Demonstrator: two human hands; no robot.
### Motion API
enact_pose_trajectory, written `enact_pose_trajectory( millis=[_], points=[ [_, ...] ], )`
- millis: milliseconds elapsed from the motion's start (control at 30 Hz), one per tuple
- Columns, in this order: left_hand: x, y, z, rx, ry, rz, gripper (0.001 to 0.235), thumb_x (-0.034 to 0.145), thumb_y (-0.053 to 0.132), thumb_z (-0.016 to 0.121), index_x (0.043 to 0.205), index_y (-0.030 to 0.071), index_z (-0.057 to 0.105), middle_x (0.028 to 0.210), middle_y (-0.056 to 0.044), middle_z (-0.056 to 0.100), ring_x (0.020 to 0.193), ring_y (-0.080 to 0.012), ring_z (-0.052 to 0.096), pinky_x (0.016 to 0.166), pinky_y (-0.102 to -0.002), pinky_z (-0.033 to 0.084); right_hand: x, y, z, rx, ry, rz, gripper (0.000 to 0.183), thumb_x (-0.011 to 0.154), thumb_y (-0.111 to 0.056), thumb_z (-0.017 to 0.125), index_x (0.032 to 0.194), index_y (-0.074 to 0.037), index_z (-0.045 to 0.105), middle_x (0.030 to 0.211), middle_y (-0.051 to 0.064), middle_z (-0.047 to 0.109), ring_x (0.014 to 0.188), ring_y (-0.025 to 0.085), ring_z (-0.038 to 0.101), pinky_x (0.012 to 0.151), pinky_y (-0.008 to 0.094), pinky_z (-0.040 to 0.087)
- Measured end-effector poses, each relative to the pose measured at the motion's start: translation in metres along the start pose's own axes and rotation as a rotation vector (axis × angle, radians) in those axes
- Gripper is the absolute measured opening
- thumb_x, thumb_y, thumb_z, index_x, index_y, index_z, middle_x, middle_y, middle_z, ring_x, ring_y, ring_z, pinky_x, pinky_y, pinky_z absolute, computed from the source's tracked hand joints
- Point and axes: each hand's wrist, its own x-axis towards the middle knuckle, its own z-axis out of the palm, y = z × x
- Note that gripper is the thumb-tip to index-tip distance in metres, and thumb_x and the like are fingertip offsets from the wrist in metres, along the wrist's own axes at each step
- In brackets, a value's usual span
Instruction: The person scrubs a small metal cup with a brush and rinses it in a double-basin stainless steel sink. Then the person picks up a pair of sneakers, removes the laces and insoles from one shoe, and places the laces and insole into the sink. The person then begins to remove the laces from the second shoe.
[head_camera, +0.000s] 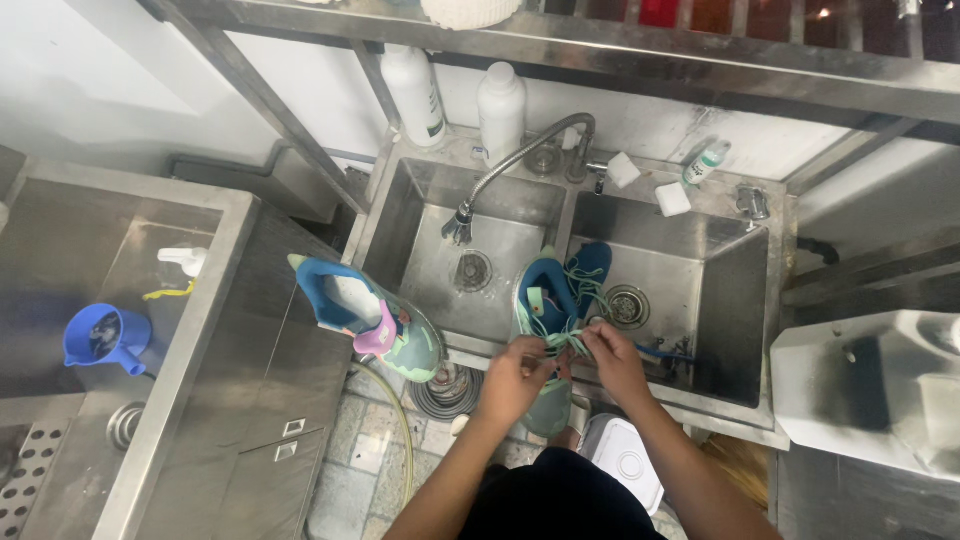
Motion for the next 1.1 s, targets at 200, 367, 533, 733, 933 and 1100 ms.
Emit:
enact_pose_trajectory(
  millis=[200, 367, 533, 733, 933, 1100],
  points=[
    [0.004, -0.014, 0.025, -0.184, 0.046, 0.056, 0.047, 0.085, 0.012, 0.081, 0.126, 0.002, 0.061, 0.107, -0.015, 0.076, 0.096, -0.0237, 0.076, 0.079, -0.034, 0.06, -0.02, -0.005, 0.018, 0.131, -0.096, 0.111, 0.018, 0.101, -0.016, 0.06, 0.106, -0.002, 0.069, 0.094, 0.004, 0.073, 0.087, 0.01, 0.069, 0.081, 0.028, 0.056],
    [0.001, -0.033, 0.027, -0.362, 0.094, -0.131, 0.018, 0.089, 0.008, 0.08, 0.104, -0.002, 0.076, 0.086, -0.012, 0.077, 0.068, -0.0125, 0.065, 0.059, -0.028, 0.051, -0.027, -0.004, 0.021, 0.073, -0.106, 0.128, 0.025, 0.099, -0.017, 0.062, 0.116, -0.001, 0.072, 0.098, 0.004, 0.075, 0.088, 0.01, 0.07, 0.081, 0.027, 0.056],
    [-0.001, -0.047, 0.025, -0.407, 0.093, -0.191, 0.017, 0.092, 0.012, 0.075, 0.105, 0.0, 0.079, 0.084, -0.009, 0.078, 0.068, -0.0103, 0.069, 0.058, -0.025, 0.057, -0.021, 0.002, 0.025, 0.042, -0.109, 0.131, 0.023, 0.101, -0.019, 0.066, 0.109, 0.001, 0.073, 0.092, 0.007, 0.073, 0.083, 0.011, 0.067, 0.078, 0.028, 0.054],
    [0.01, -0.071, 0.033, -0.606, -0.057, -0.384, 0.022, 0.092, 0.018, 0.073, 0.109, 0.003, 0.068, 0.092, -0.003, 0.074, 0.074, -0.0124, 0.073, 0.06, -0.028, 0.061, -0.025, -0.007, 0.021, -0.023, -0.194, 0.082, 0.029, 0.105, -0.024, 0.053, 0.107, -0.004, 0.073, 0.091, 0.004, 0.073, 0.083, 0.011, 0.068, 0.079, 0.027, 0.055],
    [0.01, -0.089, 0.033, -0.487, -0.118, -0.294, 0.031, 0.083, 0.009, 0.081, 0.11, 0.0, 0.068, 0.085, -0.008, 0.077, 0.072, -0.0127, 0.072, 0.06, -0.026, 0.054, -0.005, -0.019, 0.013, -0.208, -0.123, 0.028, 0.026, 0.103, -0.023, 0.052, 0.105, -0.004, 0.069, 0.092, 0.003, 0.071, 0.089, 0.015, 0.07, 0.082, 0.03, 0.054],
    [0.017, -0.077, 0.01, -0.406, -0.199, -0.4, 0.021, 0.088, 0.01, 0.078, 0.106, -0.001, 0.077, 0.085, -0.008, 0.077, 0.07, -0.0123, 0.071, 0.06, -0.025, 0.052, 0.02, 0.002, 0.0, -0.351, -0.023, 0.034, 0.032, 0.105, -0.029, 0.054, 0.098, -0.002, 0.069, 0.085, 0.008, 0.069, 0.082, 0.018, 0.065, 0.078, 0.032, 0.051]
  ],
)
